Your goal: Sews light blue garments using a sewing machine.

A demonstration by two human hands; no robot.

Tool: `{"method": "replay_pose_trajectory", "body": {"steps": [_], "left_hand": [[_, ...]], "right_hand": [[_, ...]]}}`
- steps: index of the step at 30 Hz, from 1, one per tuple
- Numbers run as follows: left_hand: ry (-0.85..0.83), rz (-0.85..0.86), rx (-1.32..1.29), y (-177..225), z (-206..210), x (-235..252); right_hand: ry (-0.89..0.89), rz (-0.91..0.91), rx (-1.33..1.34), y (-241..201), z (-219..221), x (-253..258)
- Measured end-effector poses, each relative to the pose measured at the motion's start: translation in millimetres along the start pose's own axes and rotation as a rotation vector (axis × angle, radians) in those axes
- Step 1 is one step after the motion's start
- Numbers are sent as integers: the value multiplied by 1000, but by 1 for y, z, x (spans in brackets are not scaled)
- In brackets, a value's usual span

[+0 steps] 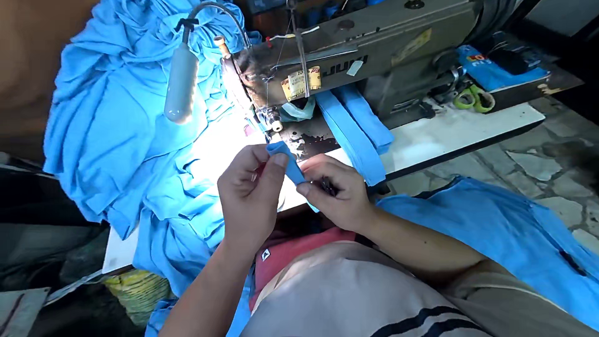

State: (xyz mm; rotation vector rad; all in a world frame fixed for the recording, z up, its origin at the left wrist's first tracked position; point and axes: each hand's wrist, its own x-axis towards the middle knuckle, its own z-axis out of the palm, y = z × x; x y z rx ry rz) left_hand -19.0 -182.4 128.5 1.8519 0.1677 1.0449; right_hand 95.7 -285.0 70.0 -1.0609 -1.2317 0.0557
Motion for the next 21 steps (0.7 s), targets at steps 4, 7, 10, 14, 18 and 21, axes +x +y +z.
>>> {"method": "replay_pose_trajectory", "body": {"steps": [4,7,10,14,18,21], "left_hand": [[87,-223,-173,-15,5,-12],[136,-361,-262,-26,7,-19],[160,-434,-304,-35,9,-22],[198,-504,-341,-46,11,-19],[211,-556,-354,-58,12,-20],[209,-591,-353,-67,11,-20]], "right_hand": [[-9,234,38,2,5,-10],[3,372,56,8,8,-16],[14,451,87,14,11,-21],[21,538,118,20,13,-20],[34,607,132,28,16,-22],[53,685,152,32,19,-21]]}}
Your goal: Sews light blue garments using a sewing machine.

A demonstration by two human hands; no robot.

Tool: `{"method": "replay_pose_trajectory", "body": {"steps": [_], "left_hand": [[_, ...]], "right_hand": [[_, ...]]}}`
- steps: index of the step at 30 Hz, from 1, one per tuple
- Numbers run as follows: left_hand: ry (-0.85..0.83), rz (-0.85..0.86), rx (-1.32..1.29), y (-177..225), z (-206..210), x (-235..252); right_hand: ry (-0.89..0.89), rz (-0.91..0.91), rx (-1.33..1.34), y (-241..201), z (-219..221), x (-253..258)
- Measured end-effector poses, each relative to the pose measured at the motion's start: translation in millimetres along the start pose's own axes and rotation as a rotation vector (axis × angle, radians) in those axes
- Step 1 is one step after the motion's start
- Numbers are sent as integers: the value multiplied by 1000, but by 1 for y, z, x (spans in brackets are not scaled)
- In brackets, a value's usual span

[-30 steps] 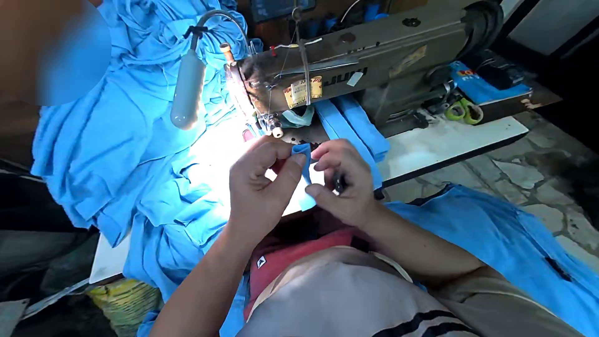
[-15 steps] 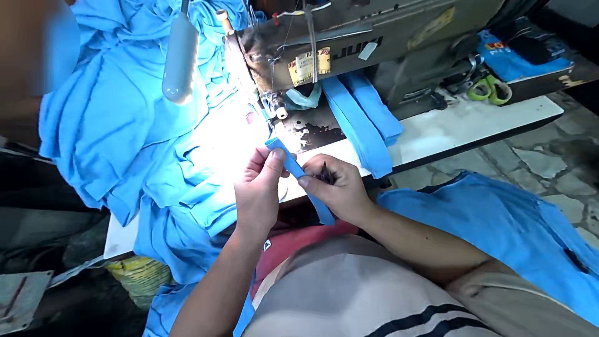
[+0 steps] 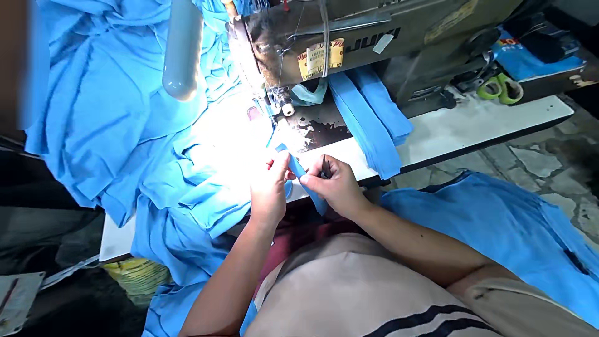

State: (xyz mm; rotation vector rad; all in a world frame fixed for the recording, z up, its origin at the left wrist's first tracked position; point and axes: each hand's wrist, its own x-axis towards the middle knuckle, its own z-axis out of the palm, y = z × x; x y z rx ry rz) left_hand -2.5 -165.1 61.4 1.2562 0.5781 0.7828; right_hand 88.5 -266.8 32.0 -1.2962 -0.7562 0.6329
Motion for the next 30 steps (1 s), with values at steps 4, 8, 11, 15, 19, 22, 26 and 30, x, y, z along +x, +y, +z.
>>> {"method": "replay_pose_trajectory", "body": {"steps": [4,8,11,15,19,22,26,30], "left_hand": [[16,-57,-19,-8,-4,3],[-54,-163,-34,-7,-18,12],[-150,-137,76,4,-40,37],[-335,-9,507,3,-67,79],[-285,41,779,7,-67,91],[-169,-28,653,17,-61,76],[-306,-291,433,13,-63,50],[-333,-325,231,3,-58,48]], "right_hand": [[-16,93,-16,3,-1,3],[-122,211,-117,1,-3,6],[-250,205,-230,3,-5,14],[-405,107,-486,16,4,38],[-463,149,-565,13,8,48],[-364,27,-451,12,2,38],[-344,-137,-361,6,-10,28],[-368,-190,-345,4,-11,25]]}}
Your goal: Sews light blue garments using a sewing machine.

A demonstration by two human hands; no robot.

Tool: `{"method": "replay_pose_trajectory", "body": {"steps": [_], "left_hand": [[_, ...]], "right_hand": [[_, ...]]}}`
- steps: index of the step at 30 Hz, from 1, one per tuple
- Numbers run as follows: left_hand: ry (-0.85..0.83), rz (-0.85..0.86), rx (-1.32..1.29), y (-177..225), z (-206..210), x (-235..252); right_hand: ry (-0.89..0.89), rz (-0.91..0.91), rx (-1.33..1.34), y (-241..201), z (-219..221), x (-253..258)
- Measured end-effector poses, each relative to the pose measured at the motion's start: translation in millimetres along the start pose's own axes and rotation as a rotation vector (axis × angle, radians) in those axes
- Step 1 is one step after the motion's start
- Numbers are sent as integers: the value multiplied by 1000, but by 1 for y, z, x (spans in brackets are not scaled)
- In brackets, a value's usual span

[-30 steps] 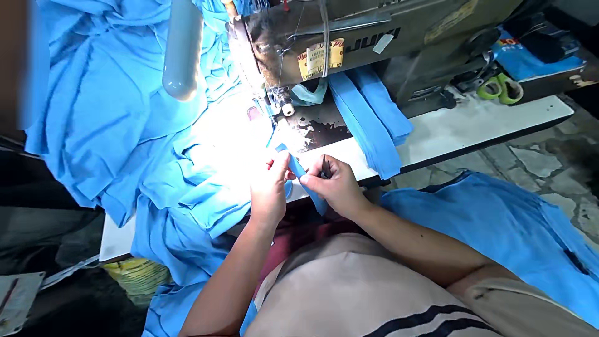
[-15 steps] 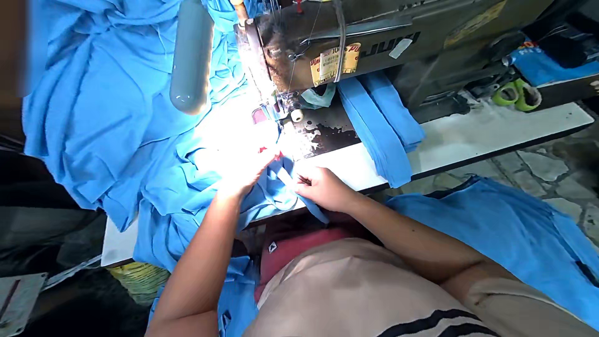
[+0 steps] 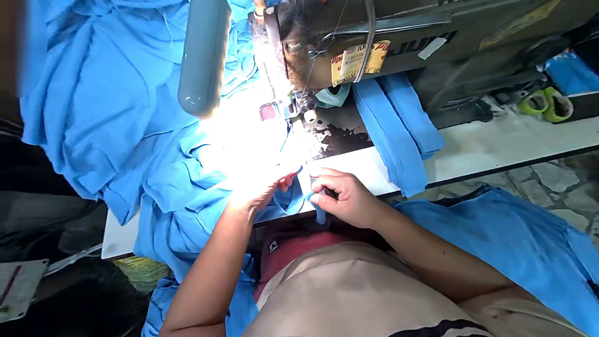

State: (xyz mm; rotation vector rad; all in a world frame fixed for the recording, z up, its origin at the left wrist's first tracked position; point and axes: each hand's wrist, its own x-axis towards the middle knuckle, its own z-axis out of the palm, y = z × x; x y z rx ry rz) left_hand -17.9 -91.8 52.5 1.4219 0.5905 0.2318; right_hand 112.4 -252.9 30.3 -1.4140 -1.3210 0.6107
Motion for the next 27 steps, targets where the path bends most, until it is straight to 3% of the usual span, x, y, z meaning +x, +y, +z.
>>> {"method": "replay_pose_trajectory", "body": {"steps": [2,5,8,10,12,15,21,27], "left_hand": [[1,22,-5,3,-1,8],[-33,220,138,3,-14,21],[-64,439,766,8,-28,39],[-102,413,1099,5,-30,46],[-104,404,1266,-6,-22,42],[-58,570,1317,-28,-14,38],[-57,468,1307,-36,-12,46],[-52,584,1362,-36,-22,58]], "right_hand": [[-21,29,-2,2,0,-1],[-46,128,-64,6,-1,8],[-105,202,-176,14,3,27],[-176,243,-253,17,6,35],[-238,286,-295,14,6,39],[-330,397,-287,6,2,39],[-282,376,-279,5,6,45],[-241,371,-336,8,13,47]]}}
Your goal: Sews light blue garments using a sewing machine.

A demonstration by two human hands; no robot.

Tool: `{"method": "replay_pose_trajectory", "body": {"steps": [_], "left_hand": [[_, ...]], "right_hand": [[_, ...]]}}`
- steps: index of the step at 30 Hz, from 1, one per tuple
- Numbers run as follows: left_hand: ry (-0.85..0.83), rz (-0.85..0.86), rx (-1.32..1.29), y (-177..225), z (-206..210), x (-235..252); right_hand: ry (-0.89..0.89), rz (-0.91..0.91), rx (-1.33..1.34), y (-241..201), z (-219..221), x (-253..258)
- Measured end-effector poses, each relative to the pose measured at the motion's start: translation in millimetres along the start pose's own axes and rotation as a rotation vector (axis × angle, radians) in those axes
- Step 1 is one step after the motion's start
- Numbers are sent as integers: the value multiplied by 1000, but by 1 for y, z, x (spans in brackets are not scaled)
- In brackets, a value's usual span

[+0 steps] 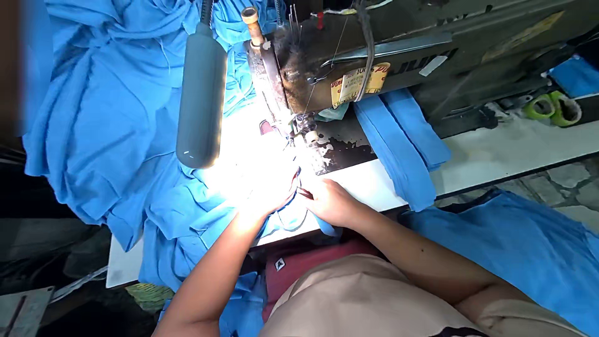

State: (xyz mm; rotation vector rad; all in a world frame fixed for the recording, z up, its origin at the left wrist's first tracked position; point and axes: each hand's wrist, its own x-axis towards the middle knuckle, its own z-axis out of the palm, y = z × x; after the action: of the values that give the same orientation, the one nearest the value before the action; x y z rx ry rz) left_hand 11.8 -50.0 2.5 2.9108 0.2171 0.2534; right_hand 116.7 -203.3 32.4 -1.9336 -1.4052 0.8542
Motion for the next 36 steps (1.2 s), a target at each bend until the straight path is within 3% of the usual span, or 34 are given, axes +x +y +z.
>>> {"method": "replay_pose_trajectory", "body": {"steps": [9,15,20,22,27,30,36], "left_hand": [[-22,1,-43,4,0,-3],[-26,-160,-103,16,0,-9],[119,-177,-229,8,-7,-7],[72,-257,-276,5,-17,1],[27,-279,-195,-3,-19,25],[6,-287,-108,-5,-14,32],[-22,-310,-85,-4,-17,41]], "right_hand": [[17,25,-12,1,5,-4],[-16,41,10,-1,-3,-5],[-14,28,48,4,-7,-2],[-1,40,66,5,-8,0],[-39,186,97,0,-13,11],[-152,317,196,2,-13,14],[8,178,99,-1,-12,18]]}}
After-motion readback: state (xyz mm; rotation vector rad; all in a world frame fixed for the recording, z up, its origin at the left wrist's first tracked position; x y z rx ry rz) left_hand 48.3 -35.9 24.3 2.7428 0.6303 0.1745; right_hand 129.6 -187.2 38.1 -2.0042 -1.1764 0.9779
